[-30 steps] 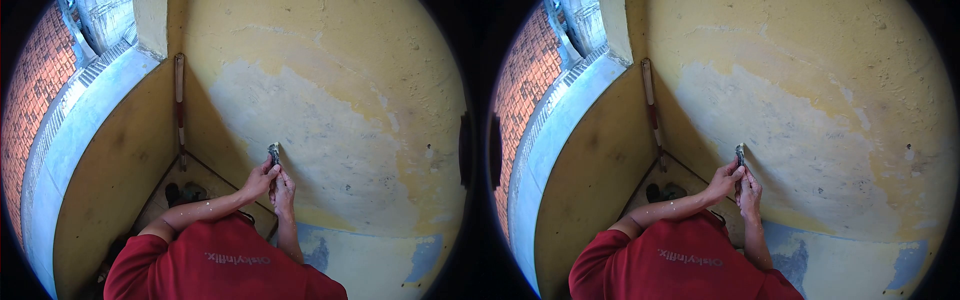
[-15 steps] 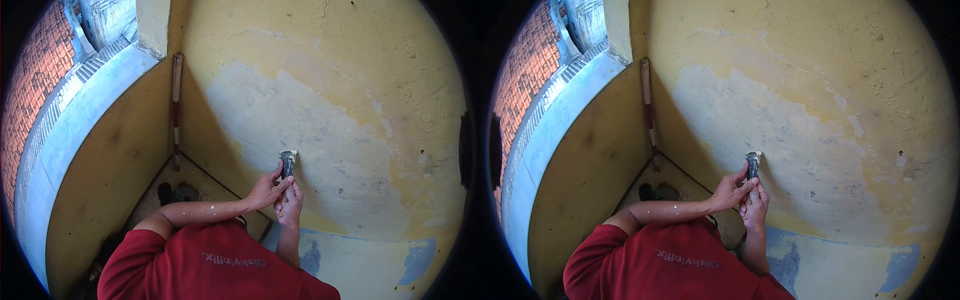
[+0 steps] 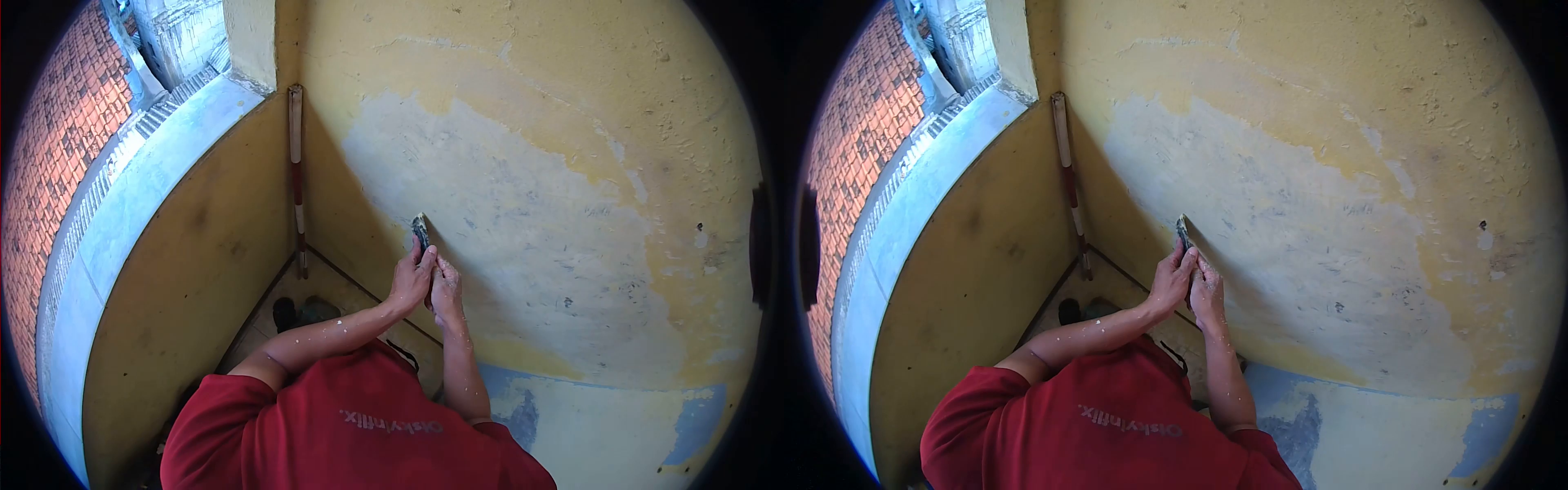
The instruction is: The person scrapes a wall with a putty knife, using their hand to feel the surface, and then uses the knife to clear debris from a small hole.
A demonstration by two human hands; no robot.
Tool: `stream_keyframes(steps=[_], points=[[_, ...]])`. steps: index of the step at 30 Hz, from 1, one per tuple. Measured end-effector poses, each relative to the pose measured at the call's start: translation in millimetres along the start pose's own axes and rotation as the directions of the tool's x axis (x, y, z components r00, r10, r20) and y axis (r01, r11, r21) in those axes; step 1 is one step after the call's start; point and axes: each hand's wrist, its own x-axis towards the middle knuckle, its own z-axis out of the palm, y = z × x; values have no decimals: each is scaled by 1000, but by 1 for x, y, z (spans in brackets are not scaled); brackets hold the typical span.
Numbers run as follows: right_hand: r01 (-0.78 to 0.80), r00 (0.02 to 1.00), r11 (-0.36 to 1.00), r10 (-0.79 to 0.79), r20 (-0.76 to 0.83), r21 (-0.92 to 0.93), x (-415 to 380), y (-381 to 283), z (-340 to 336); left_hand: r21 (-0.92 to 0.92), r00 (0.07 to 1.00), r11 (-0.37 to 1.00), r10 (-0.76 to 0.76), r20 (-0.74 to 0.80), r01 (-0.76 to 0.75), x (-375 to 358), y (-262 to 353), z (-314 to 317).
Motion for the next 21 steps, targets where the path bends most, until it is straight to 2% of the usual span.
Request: stream_keyframes(steps=[1, 2, 4, 7, 8, 9, 11, 12, 13, 15, 17, 19, 21], points=[[109, 993, 985, -114, -26, -134, 6, 7, 11, 72, 998, 996, -44, -34, 46, 3, -7, -5], [18, 999, 991, -23, -31, -134, 2, 11, 13, 66, 998, 997, -42, -39, 45, 6, -20, -5], [12, 997, 989, -23, -70, -150, -11, 12, 14, -94, 999, 996, 14, 33, -11, 8, -47, -1], [-12, 994, 988, -5, -112, -151, -5, 24, 18, -151, 1000, 988, -11, 12, 13, 11, -52, -3], [13, 997, 973, -31, -74, -231, 10, 33, 22, -131, 993, 985, -106, 44, 111, 17, -46, -14], [40, 998, 952, -54, -38, -305, 18, 33, 28, -131, 993, 985, -109, 46, 114, 22, -45, -22], [65, 997, 964, -76, -32, -259, 16, 36, 37, -133, 996, 987, -91, 15, 92, 26, -42, -31], [87, 991, 966, -109, -79, -245, 11, 37, 39, -110, 987, 982, -147, 70, 154, 26, -44, -33], [109, 982, 966, -141, -123, -233, 8, 36, 40, -113, 987, 982, -144, 67, 151, 25, -46, -31], [84, 983, 974, -116, -143, -212, 9, 35, 39, -154, 996, 985, -72, 55, 80, 21, -48, -25], [135, 980, 893, -185, -77, -429, 20, 43, 43, -212, 992, 969, -122, 34, 127, 32, -46, -34], [85, 987, 918, -131, -96, -388, 19, 49, 51, -264, 984, 949, -176, 14, 173, 30, -44, -39], [51, 991, 937, -90, -98, -346, 18, 39, 53, -167, 973, 960, -217, 77, 227, 27, -37, -43]])
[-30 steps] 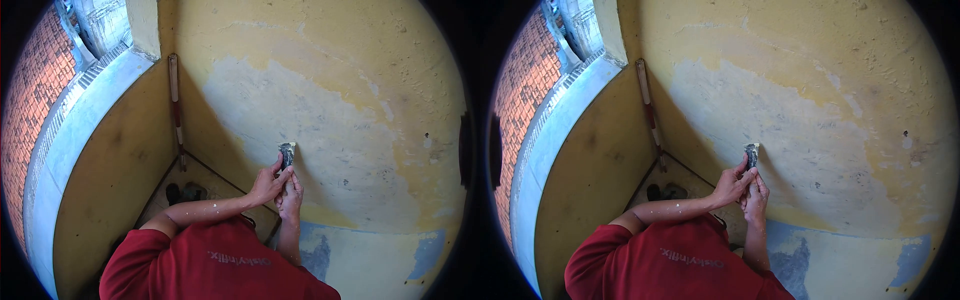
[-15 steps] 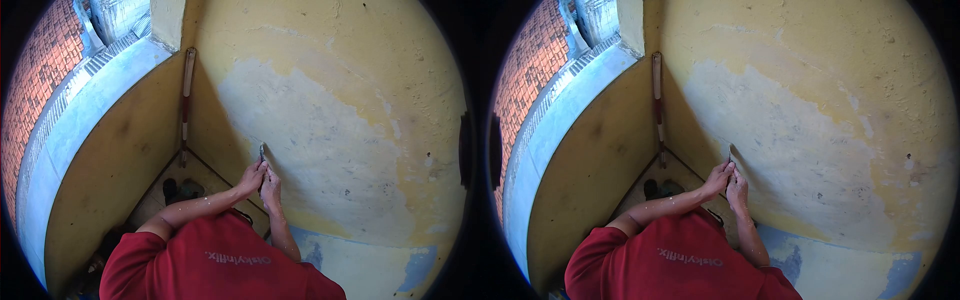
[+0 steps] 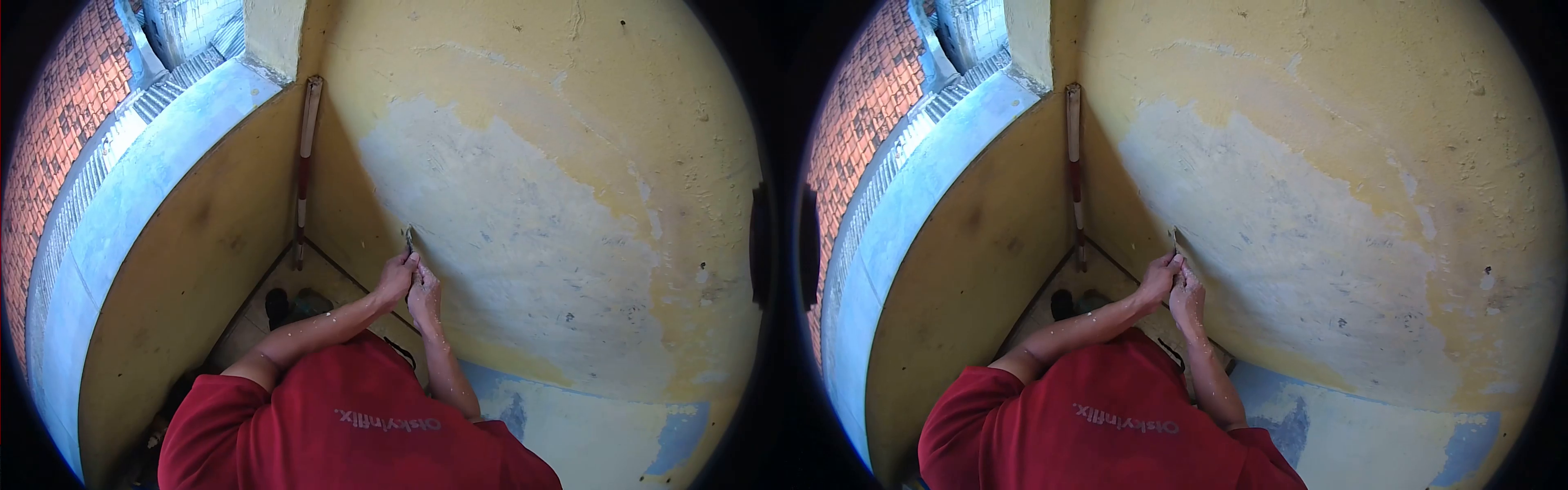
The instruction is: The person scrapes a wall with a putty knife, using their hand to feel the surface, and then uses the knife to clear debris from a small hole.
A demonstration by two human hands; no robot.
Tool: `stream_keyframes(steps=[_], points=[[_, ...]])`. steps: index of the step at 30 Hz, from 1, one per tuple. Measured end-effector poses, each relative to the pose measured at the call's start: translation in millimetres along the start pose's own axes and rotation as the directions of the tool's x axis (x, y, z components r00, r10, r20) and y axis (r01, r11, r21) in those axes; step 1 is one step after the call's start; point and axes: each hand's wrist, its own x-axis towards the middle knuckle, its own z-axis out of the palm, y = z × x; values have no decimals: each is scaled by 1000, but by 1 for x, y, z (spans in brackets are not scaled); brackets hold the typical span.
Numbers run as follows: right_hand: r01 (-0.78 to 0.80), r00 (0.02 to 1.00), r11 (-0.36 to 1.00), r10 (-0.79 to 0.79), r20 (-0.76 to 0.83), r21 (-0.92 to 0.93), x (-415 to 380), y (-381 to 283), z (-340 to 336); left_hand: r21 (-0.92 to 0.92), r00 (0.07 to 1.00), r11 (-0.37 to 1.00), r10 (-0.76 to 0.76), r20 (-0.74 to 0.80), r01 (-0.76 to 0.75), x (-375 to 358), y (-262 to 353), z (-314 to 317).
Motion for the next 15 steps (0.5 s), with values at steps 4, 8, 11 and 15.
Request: stream_keyframes(steps=[4, 8, 11, 15], points=[[-52, 998, 996, 55, -38, 74, -10, -10, -9, -67, 999, 997, 37, 18, -35, -3, 1, 10], [54, 998, 998, -54, -17, -38, 0, 15, 16, -140, 990, 980, -141, 12, 142, 0, 10, -8], [-59, 997, 983, 67, -40, 176, -14, -10, -6, -108, 997, 992, -72, -1, 72, -4, 3, 9], [-40, 999, 999, 40, -22, -1, -2, 3, 12, -74, 989, 986, -149, 9, 149, 9, -1, -7]])
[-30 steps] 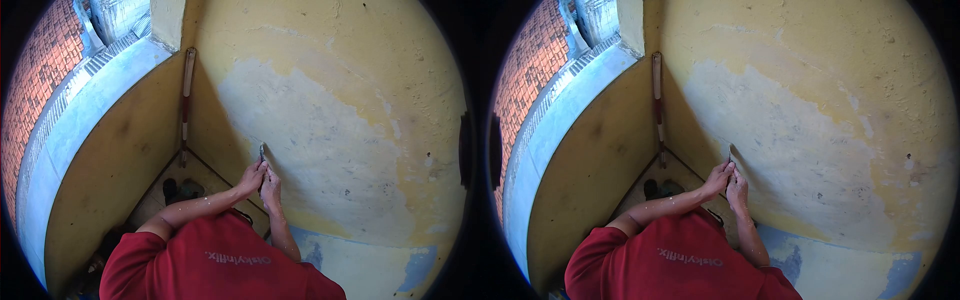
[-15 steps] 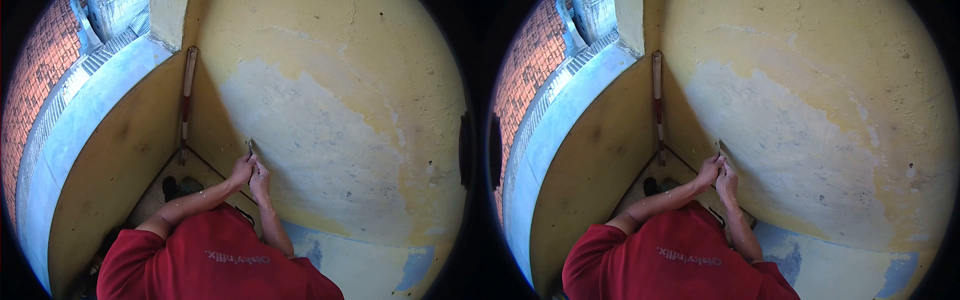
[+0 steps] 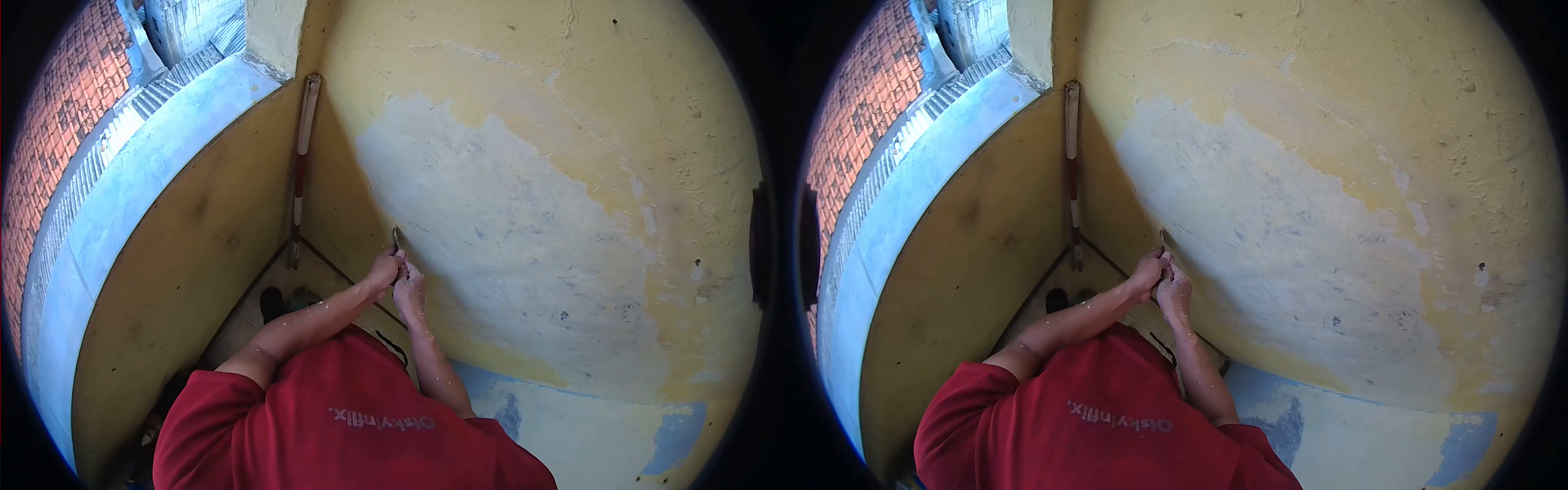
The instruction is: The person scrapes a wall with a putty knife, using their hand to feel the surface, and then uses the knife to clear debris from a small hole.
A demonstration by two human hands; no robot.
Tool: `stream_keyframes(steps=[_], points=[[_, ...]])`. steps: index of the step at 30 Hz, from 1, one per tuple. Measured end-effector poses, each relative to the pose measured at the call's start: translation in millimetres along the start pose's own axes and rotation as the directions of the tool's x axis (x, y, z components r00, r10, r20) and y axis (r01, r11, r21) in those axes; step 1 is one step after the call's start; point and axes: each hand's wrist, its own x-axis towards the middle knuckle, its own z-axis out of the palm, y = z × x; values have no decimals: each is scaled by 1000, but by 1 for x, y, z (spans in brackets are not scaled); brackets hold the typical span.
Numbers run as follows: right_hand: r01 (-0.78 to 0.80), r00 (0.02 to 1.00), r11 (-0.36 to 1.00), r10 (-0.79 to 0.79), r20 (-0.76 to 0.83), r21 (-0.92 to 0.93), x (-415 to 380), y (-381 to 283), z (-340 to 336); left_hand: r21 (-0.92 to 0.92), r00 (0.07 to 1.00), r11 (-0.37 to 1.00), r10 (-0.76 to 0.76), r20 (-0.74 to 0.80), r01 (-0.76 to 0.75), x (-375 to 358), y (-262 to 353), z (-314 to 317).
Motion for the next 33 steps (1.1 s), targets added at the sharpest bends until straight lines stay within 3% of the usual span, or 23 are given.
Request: stream_keyframes(steps=[1, 5, 7, 9, 11, 13, 15, 17, 19, 21, 22, 24, 27, 28, 30, 31, 33], points=[[23, 1000, 995, -21, 21, -99, 3, 4, 7, -72, 999, 997, -33, -37, 30, 2, 1, -5], [-3, 1000, 991, 6, -29, 131, -14, -1, -23, -77, 995, 996, 43, 86, -36, -15, -3, 16], [10, 999, 994, -4, -52, 113, -11, 0, -17, -23, 994, 997, 76, 82, -75, -2, -13, 10], [25, 1000, 993, -26, -11, -117, -11, 1, -7, -54, 998, 998, 22, 56, -19, 1, -12, -1], [48, 998, 990, -54, -43, -136, -15, 10, -9, -35, 999, 999, 37, 12, -37, -3, -18, 7], [-41, 998, 984, 47, -35, 172, -16, 5, -22, -20, 997, 998, 55, 48, -54, -15, -9, 20], [-19, 998, 992, 26, -55, 125, -11, 13, -20, 9, 995, 997, 82, 54, -83, -3, -18, 18], [65, 998, 995, -67, -20, -75, 6, 45, 0, -101, 1000, 995, 0, 28, 3, 10, -23, 4], [47, 999, 989, -49, -5, -137, -5, 21, -6, -119, 1000, 993, -8, 28, 12, 6, -21, 3], [3, 998, 985, 7, -56, 171, -14, 19, -12, -60, 997, 997, 49, 66, -45, -4, -20, 12], [1, 999, 986, 7, -52, 169, -13, 17, -12, -66, 998, 997, 42, 53, -38, -3, -23, 15], [62, 996, 997, -65, -66, -35, -11, 13, -11, -77, 999, 997, 22, 49, -18, 6, -21, 7], [100, 993, 984, -109, -54, -147, -12, 17, -1, -173, 998, 985, -18, 58, 28, 6, -26, -1], [93, 993, 985, -102, -54, -142, -15, 16, -5, -130, 997, 992, 3, 76, 7, 3, -24, 1], [38, 997, 993, -31, -66, 113, -19, 11, -24, -121, 992, 993, 4, 123, 11, -20, -7, 19], [40, 997, 993, -33, -67, 110, -20, 5, -30, -124, 992, 992, 5, 126, 10, -17, -11, 22], [-122, 993, 989, 120, 21, 83, -17, -6, -37, -124, 993, 991, 67, 96, -55, -2, -23, 22]])
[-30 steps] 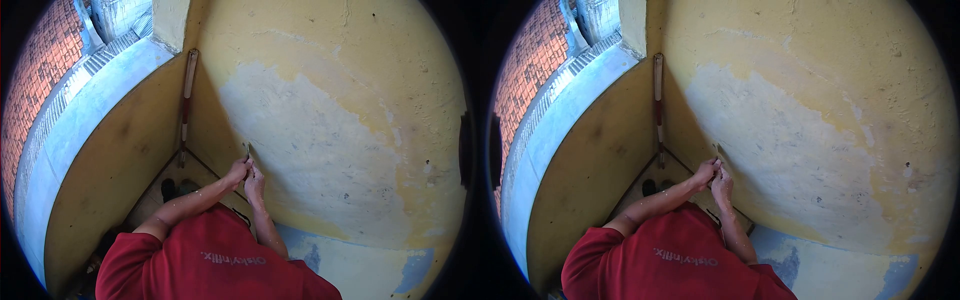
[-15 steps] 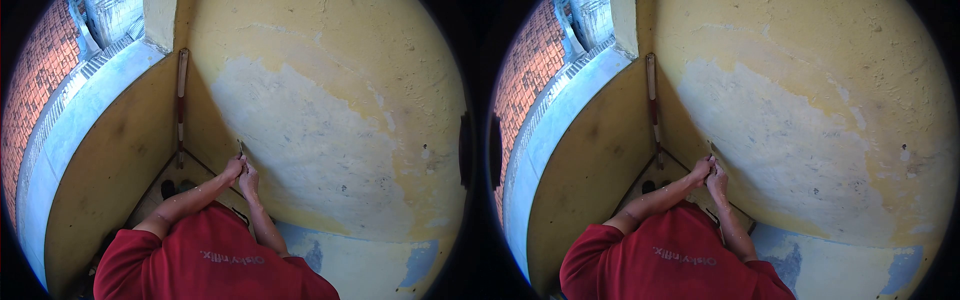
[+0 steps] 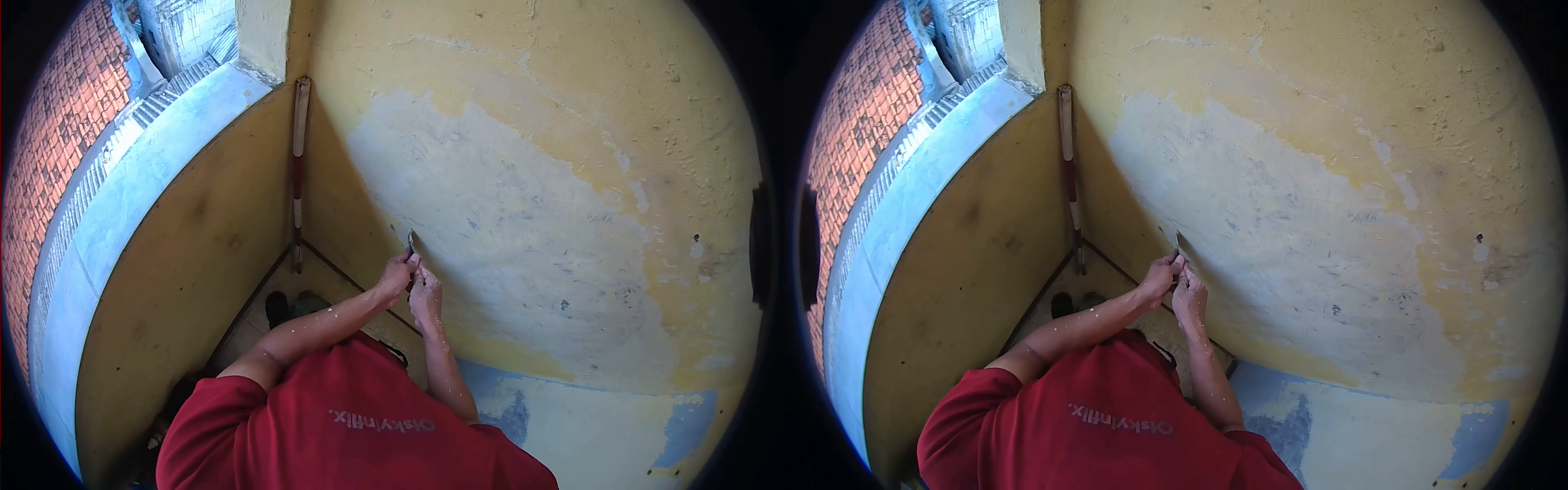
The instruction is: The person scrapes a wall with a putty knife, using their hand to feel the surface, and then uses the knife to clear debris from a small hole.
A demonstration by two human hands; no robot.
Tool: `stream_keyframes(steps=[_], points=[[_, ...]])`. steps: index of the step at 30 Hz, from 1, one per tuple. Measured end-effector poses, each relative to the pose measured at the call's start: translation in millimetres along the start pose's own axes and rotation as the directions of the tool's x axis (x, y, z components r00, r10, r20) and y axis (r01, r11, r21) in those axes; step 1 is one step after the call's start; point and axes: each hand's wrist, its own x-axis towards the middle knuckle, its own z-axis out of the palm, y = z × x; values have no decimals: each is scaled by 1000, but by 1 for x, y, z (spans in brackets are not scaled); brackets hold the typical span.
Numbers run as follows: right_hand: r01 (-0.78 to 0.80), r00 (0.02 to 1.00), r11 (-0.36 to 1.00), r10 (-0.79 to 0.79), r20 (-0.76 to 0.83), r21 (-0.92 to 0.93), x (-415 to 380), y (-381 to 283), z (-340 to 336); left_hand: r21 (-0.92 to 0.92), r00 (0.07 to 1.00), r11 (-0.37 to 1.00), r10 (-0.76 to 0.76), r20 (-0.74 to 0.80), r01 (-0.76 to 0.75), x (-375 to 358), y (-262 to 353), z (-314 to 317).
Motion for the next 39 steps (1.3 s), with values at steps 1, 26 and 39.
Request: stream_keyframes(steps=[1, 26, 39], points=[[140, 990, 985, -140, 3, -100, 12, 13, 9, 55, 997, 998, -26, -69, 30, 5, 1, -7], [-74, 991, 954, 38, 127, 291, 8, -9, 7, 100, 998, 994, -29, -59, 34, -8, 27, -6], [91, 995, 988, -95, 30, 121, 22, -12, 34, 64, 981, 992, 113, -156, -104, 3, 38, -15]])
